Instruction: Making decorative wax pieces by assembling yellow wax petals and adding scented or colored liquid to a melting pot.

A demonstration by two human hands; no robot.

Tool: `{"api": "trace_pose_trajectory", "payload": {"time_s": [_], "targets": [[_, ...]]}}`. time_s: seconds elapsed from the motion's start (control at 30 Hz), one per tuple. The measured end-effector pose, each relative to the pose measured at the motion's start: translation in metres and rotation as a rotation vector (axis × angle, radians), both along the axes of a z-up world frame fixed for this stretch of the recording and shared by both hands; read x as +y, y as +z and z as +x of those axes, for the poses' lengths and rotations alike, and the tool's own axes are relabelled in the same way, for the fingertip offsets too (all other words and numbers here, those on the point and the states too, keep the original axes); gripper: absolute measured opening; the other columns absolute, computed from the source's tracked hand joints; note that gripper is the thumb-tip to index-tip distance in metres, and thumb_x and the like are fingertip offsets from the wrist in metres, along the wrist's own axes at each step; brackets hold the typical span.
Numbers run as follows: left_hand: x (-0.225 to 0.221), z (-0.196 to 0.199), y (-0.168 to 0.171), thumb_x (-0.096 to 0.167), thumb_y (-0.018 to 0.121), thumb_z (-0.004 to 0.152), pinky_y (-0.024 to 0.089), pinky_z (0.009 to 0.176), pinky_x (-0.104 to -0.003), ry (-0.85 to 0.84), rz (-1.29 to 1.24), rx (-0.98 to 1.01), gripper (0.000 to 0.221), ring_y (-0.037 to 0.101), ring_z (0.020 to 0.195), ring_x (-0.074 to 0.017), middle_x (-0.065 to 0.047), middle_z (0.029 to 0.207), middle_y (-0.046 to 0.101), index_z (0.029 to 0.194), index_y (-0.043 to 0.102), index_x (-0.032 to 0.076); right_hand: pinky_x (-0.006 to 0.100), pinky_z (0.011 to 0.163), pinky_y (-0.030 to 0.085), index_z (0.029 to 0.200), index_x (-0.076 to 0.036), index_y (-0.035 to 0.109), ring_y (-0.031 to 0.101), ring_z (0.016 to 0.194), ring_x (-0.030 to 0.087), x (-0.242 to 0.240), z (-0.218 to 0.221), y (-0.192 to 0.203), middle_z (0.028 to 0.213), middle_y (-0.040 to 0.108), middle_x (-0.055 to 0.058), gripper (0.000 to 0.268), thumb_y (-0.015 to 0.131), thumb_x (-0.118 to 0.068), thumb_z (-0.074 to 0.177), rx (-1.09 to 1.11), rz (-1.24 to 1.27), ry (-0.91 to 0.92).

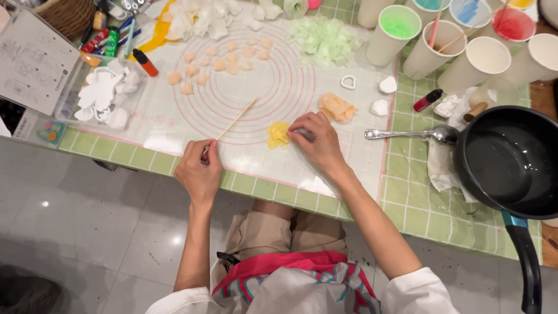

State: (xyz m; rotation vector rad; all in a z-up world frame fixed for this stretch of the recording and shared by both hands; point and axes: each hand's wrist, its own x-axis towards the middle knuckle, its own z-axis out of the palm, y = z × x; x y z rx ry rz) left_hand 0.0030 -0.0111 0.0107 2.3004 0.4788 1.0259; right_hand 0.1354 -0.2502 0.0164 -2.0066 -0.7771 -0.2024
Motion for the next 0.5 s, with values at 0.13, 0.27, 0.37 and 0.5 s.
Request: {"api": "trace_pose_trajectory", "payload": {"time_s": [0.13, 0.27, 0.37, 0.5], "targets": [[-0.0004, 0.0013, 0.0010, 0.011, 0.077, 0.095, 0.046, 0.056, -0.032, 0.008, -0.016, 0.010, 0.005, 0.065, 0.061, -0.0172, -0.004, 0.081, 0.068, 0.093, 0.075, 0.007, 0.031, 0.071, 0.054, 0.092, -0.005, 0.073, 0.058, 0.089, 0.020, 0.0053, 0.0046, -0.0010, 0.095, 0.067, 0.002, 0.015, 0.084, -0.013, 0.084, 0.053, 0.021, -0.001], [-0.0004, 0.0011, 0.0008, 0.010, 0.076, 0.095, 0.046, 0.056, -0.031, -0.011, -0.024, -0.002, 0.005, 0.066, 0.061, -0.0162, -0.004, 0.083, 0.069, 0.094, 0.075, 0.007, 0.034, 0.074, 0.050, 0.091, -0.006, 0.075, 0.056, 0.088, 0.022, 0.0039, 0.0029, -0.0020, 0.093, 0.067, 0.003, 0.015, 0.084, -0.015, 0.083, 0.015, -0.064, -0.018], [-0.0004, 0.0010, 0.0006, 0.010, 0.077, 0.095, 0.045, 0.056, -0.031, -0.002, -0.011, 0.003, 0.005, 0.065, 0.061, -0.0161, -0.004, 0.082, 0.069, 0.094, 0.075, 0.007, 0.035, 0.076, 0.049, 0.096, -0.007, 0.078, 0.056, 0.088, 0.023, 0.0017, 0.0015, -0.0027, 0.094, 0.067, 0.003, 0.010, 0.080, -0.014, 0.089, -0.010, -0.088, -0.013], [0.0000, 0.0010, -0.0011, 0.010, 0.077, 0.095, 0.046, 0.056, -0.030, -0.006, -0.016, -0.017, 0.004, 0.066, 0.061, -0.0154, -0.003, 0.083, 0.069, 0.093, 0.075, 0.007, 0.036, 0.078, 0.049, 0.102, -0.006, 0.078, 0.056, 0.090, 0.023, 0.0007, 0.0001, -0.0015, 0.096, 0.068, 0.003, 0.007, 0.074, -0.010, 0.097, -0.013, -0.055, -0.016]]}}
